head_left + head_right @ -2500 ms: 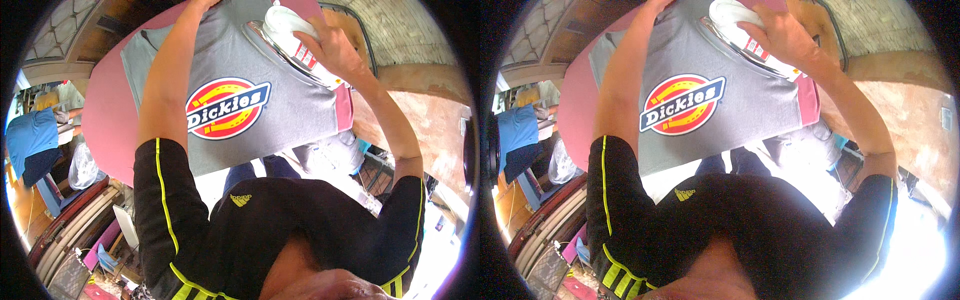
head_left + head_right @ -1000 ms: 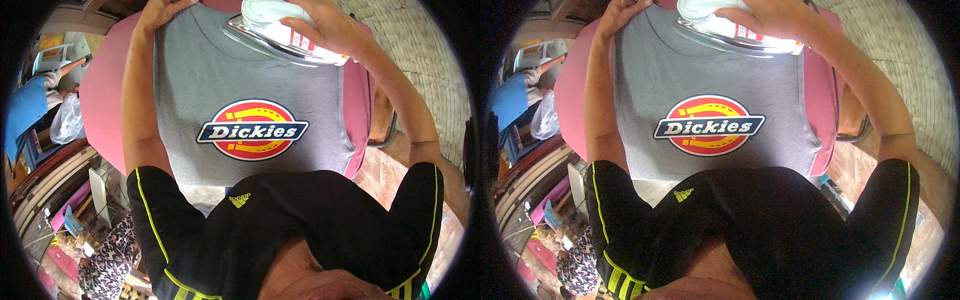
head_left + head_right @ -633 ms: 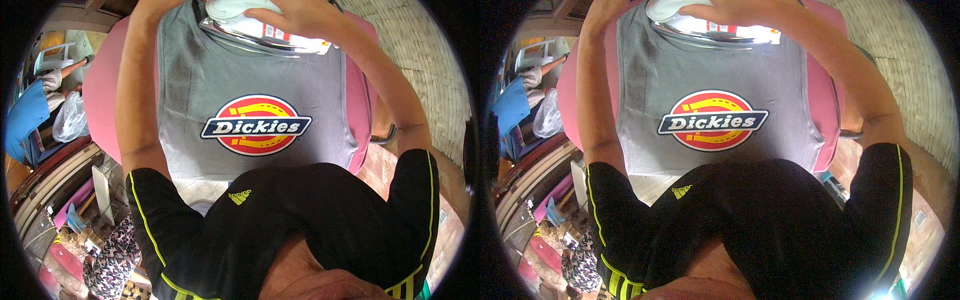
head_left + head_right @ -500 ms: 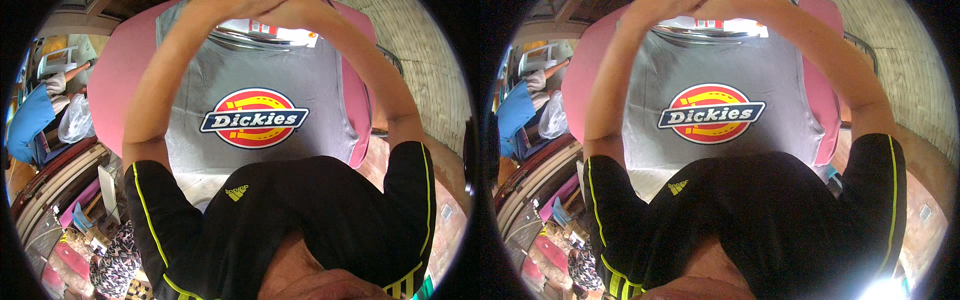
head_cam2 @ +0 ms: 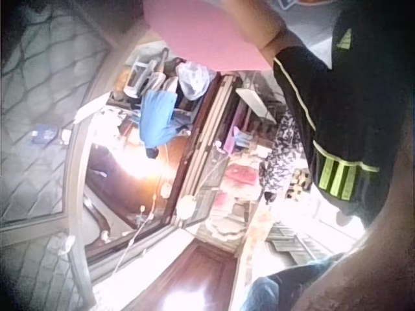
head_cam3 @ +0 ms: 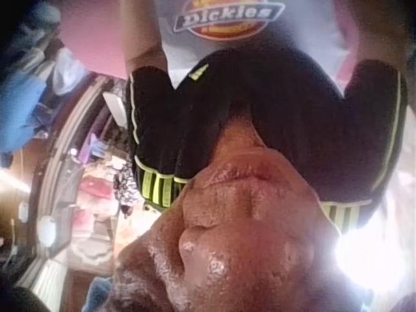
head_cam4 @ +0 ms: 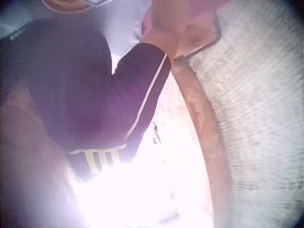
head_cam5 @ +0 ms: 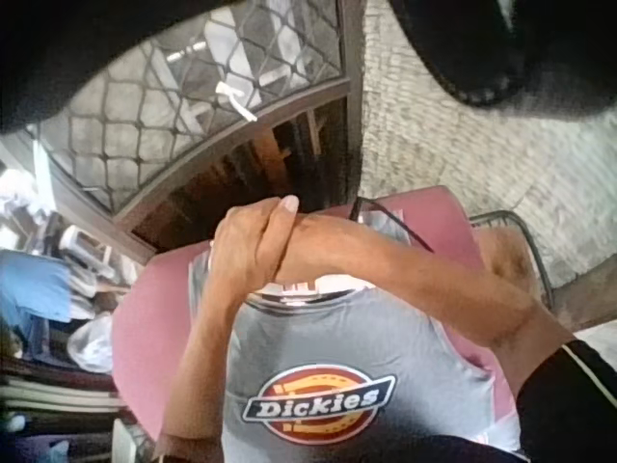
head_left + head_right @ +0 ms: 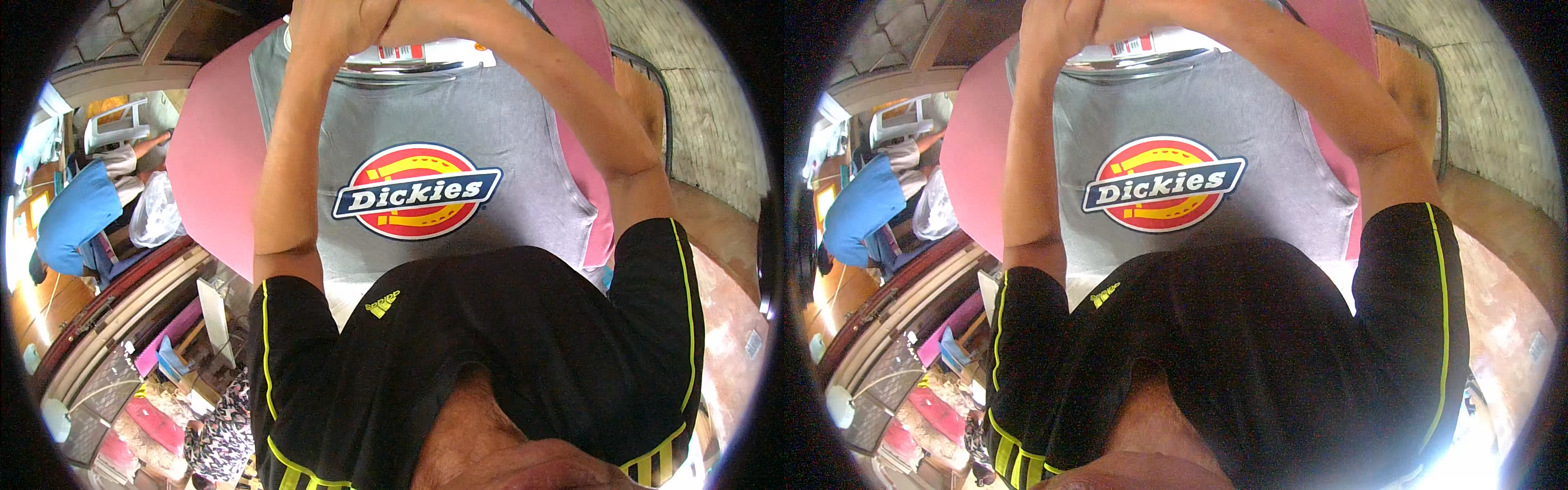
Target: The person irons a gray Dickies t-shirt on a pink ironing board using a white steam iron. They smooth the fabric, iron the front and back, and fold the shirt before placing it aside.
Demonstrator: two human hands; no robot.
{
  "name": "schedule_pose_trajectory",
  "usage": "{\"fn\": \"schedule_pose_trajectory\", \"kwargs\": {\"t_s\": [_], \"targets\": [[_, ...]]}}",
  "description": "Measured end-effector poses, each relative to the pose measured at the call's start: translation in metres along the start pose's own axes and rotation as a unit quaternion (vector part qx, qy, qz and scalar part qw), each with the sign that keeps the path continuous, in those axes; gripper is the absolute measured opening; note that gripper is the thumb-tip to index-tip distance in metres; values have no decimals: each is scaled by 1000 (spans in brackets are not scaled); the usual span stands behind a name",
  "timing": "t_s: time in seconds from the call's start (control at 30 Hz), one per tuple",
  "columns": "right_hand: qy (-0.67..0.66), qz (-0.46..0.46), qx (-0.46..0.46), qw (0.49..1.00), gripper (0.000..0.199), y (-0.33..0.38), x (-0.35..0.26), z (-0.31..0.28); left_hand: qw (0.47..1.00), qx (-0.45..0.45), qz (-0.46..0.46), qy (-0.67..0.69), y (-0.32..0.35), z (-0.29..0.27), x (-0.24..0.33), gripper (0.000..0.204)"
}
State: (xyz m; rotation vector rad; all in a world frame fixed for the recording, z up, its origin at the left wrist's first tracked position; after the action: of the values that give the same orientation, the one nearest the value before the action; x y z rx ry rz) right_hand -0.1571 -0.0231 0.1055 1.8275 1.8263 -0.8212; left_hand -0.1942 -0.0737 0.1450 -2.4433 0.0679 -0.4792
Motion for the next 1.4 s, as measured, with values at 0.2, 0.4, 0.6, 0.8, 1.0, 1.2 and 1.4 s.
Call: {"fn": "schedule_pose_trajectory", "kwargs": {"t_s": [0.2, 0.4, 0.6, 0.8, 1.0, 1.2, 1.4], "targets": [[25, 44, -27, 998, 33, 1, 12, 3, 1000, 10, -20, -12, -2, 3, -3, 52], [33, 57, -50, 997, 35, 0, 15, -1, 999, 9, -34, -26, -1, 5, -2, 53], [37, 73, -67, 994, 36, -1, 20, -2, 999, 18, -48, -20, -2, 8, -2, 53], [51, 82, -82, 992, 35, 1, 12, -3, 998, 14, -51, -34, 1, 11, -8, 54], [14, 1, -33, 999, 32, -6, 17, -2, 998, 27, -44, -23, -3, 10, -9, 55], [63, 76, -76, 992, 29, -8, 19, 4, 998, 15, -56, -34, 2, 12, -14, 55], [73, 25, -89, 993, 29, -17, 24, 13, 999, 16, -25, -28, 0, 10, -14, 53]]}}
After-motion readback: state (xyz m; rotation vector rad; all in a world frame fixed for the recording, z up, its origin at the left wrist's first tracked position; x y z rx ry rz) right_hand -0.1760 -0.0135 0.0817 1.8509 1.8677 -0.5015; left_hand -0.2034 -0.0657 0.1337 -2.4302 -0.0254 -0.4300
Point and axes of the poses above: each hand's wrist, its own y-axis away from the middle knuckle, its own z-axis out of the palm, x = y × z, the point moved 7 cm from there along -y, towards the middle knuckle, and after that the axes turned 13 degrees about z, right-handed, at the moved point
